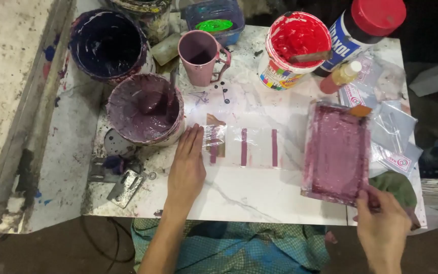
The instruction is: Manually preparing screen printing components by spreading ink in a tray and applying it to film strips.
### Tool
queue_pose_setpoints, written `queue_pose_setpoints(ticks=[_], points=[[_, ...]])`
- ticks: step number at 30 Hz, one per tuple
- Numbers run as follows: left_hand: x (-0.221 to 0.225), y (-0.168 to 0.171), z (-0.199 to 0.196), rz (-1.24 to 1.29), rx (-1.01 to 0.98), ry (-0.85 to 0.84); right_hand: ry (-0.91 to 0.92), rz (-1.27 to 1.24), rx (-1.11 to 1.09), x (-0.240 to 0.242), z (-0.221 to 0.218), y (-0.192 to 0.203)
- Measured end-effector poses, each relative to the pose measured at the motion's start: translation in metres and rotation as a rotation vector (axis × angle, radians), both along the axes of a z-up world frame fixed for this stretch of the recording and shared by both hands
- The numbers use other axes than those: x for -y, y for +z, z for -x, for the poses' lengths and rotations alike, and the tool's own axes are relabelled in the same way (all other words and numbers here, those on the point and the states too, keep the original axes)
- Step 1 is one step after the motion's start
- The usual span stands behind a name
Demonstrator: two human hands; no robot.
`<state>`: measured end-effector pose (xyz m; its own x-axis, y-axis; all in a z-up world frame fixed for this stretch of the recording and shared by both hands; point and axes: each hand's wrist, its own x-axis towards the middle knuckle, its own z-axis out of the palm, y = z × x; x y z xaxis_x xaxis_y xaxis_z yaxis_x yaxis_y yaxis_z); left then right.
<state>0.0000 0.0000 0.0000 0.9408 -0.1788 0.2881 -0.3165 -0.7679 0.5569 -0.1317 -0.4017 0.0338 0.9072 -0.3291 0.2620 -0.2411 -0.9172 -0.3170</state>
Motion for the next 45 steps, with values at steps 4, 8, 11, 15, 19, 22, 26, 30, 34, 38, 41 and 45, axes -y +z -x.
queue_pose_setpoints(ticks=[4,8,11,15,19,22,26,30,34,38,41,45], points=[[-0.001,0.009,0.001,0.099,-0.045,0.003,-0.012,-0.112,-0.105,-0.035,-0.019,0.016],[-0.003,0.010,0.002,0.164,-0.039,0.009,0.069,-0.139,-0.027,-0.049,-0.030,0.005],[-0.003,0.011,0.004,0.199,-0.042,0.005,0.053,-0.155,-0.042,-0.056,-0.033,0.003],[-0.002,0.017,0.005,0.222,-0.053,0.017,0.056,-0.176,-0.049,-0.058,-0.036,0.002],[-0.001,0.014,0.003,0.182,-0.038,0.006,0.036,-0.178,-0.056,-0.059,-0.038,0.006],[-0.001,0.016,0.003,0.186,-0.037,0.010,0.028,-0.184,-0.081,-0.060,-0.039,0.007],[-0.001,0.014,0.004,0.162,-0.047,0.021,0.027,-0.180,-0.080,-0.057,-0.038,0.002],[0.000,0.010,0.002,0.140,-0.033,0.033,0.016,-0.158,-0.094,-0.054,-0.037,-0.003],[0.001,0.011,0.002,0.122,-0.006,0.025,0.016,-0.152,-0.079,-0.058,-0.037,0.004],[-0.001,0.012,0.003,0.166,-0.016,0.028,-0.057,-0.248,-0.147,-0.066,-0.039,0.028],[0.002,0.020,0.007,0.189,0.026,0.035,-0.122,-0.306,-0.159,-0.067,-0.046,0.049],[0.029,0.005,0.027,0.161,0.228,0.025,0.001,-0.140,-0.038,-0.055,-0.072,0.050]])
